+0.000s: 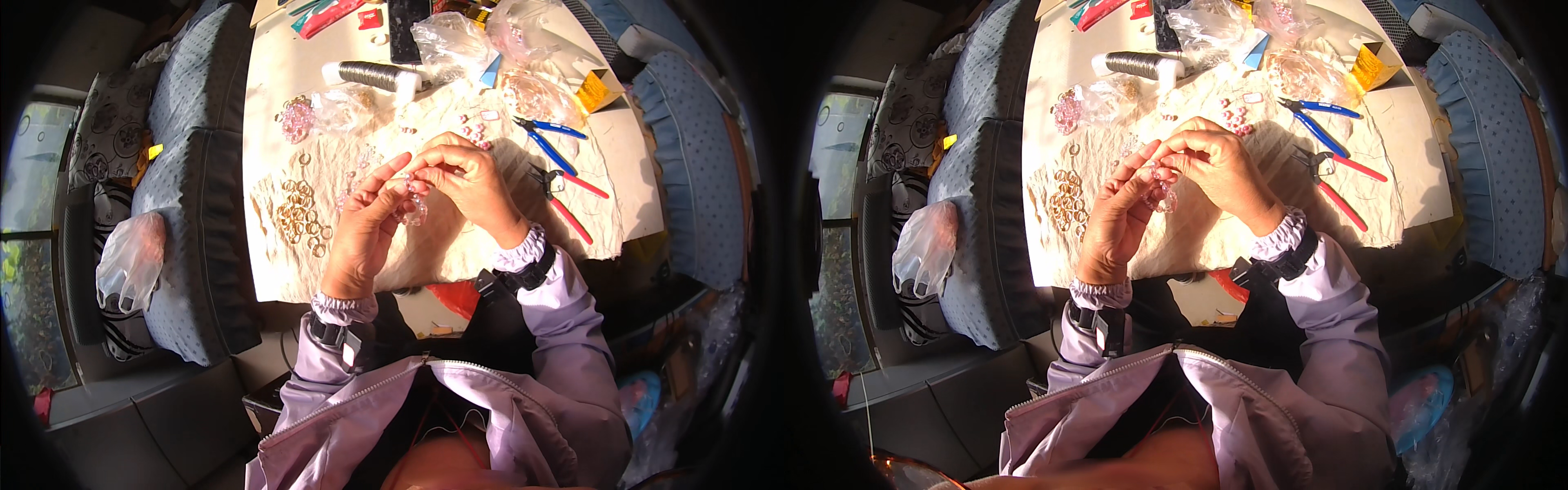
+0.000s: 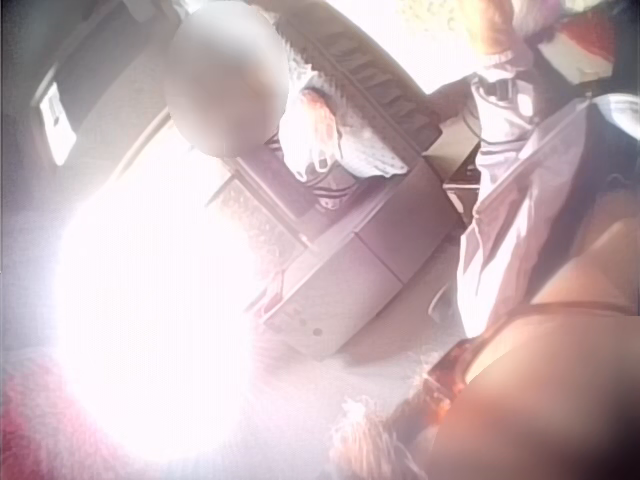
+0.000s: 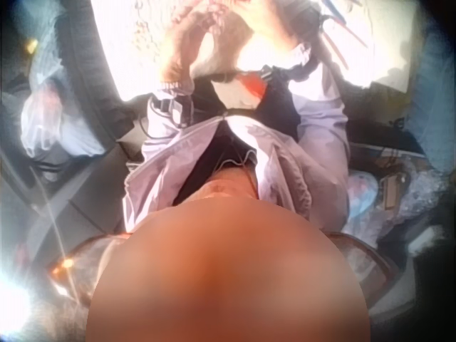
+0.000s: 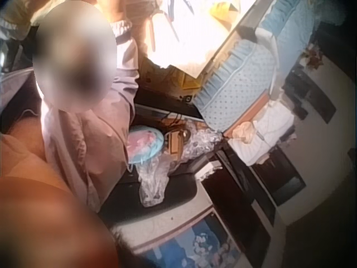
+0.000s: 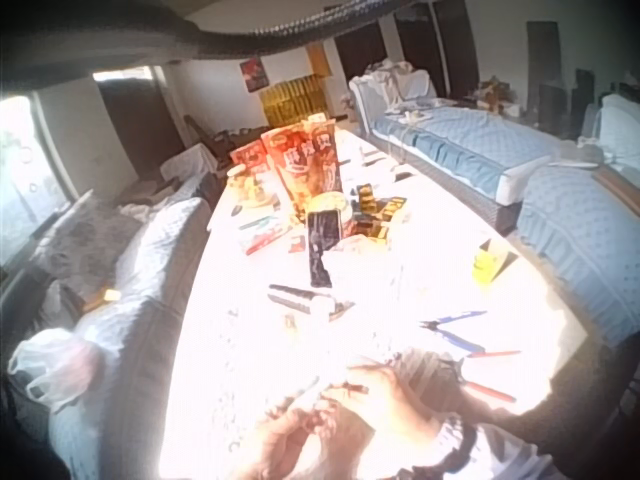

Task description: The person assembles a beaded keychain by threading pink beads onto a wire, using pliers to open and close jump rings, and attaching a metal ring. The finished keychain is placed on the table.

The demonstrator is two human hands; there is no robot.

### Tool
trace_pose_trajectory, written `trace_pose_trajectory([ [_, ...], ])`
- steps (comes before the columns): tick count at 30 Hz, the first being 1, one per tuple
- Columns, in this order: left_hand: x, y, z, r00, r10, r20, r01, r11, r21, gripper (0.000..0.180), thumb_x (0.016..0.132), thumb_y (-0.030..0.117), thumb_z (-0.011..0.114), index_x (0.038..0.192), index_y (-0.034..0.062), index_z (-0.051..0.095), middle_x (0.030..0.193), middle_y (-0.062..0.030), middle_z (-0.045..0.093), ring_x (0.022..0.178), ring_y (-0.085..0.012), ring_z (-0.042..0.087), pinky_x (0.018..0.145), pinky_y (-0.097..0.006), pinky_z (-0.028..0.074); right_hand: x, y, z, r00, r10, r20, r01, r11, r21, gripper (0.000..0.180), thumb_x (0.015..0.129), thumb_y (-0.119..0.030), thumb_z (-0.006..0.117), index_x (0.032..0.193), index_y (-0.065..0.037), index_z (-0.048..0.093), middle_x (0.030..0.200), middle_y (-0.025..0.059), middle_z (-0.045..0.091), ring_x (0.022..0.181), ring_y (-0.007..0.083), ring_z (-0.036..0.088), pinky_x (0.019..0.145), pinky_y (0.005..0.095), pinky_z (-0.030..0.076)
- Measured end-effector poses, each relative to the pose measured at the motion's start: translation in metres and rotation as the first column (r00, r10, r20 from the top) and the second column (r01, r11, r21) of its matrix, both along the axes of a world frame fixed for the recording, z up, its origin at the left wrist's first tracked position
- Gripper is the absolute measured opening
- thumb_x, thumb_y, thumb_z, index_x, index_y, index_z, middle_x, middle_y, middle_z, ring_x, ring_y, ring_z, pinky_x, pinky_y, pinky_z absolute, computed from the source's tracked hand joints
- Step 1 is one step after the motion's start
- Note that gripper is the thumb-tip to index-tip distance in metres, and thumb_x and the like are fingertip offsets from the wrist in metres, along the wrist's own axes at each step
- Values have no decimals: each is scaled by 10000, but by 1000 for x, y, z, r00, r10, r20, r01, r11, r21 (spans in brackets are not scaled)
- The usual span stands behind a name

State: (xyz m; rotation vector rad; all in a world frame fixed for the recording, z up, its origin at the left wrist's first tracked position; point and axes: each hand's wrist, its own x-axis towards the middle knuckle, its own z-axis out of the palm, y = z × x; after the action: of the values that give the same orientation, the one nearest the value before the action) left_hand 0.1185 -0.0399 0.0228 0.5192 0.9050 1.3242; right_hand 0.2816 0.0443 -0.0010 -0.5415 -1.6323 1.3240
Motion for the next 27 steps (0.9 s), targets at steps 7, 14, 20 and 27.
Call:
trace_pose_trajectory([
  [7, -1, -5, -2, 991, -52, -124, 65, 993, 102, 300, 988, 70, 628, 1268, -27, 586, 1040, -89, 718, 904, -139, 659, 841, -277, 527, 3, -1, 7, 994, -81, 73, 63, 973, 224, 169, 850, 73, 710, 955, -58, 728, 887, 39, 581, 838, 155, 589, 746, 274, 490],
  [14, 3, -3, -8, 963, 84, -258, -52, 990, 129, 156, 985, 45, 626, 1128, -16, 630, 967, -55, 705, 845, -120, 651, 802, -260, 521, -1, -3, 10, 989, -110, 98, 72, 941, 332, 139, 866, 32, 692, 968, -58, 716, 889, 71, 610, 813, 207, 643, 695, 307, 523],
  [20, 4, -2, -6, 925, 153, -349, -118, 986, 119, 132, 976, 52, 648, 1090, -14, 649, 942, -52, 704, 809, -93, 640, 745, -232, 512, 4, -5, 16, 987, -72, 143, 16, 934, 358, 169, 874, 9, 658, 1025, -57, 695, 941, 89, 628, 807, 222, 653, 722, 317, 536],
  [27, 4, -4, -2, 895, 189, -403, -159, 982, 106, 125, 973, 70, 660, 1059, -20, 669, 924, -49, 706, 784, -87, 638, 727, -225, 507, 2, -9, 17, 992, -63, 105, 36, 970, 240, 222, 844, 9, 710, 1045, -27, 623, 956, 78, 629, 790, 178, 631, 718, 303, 528],
])
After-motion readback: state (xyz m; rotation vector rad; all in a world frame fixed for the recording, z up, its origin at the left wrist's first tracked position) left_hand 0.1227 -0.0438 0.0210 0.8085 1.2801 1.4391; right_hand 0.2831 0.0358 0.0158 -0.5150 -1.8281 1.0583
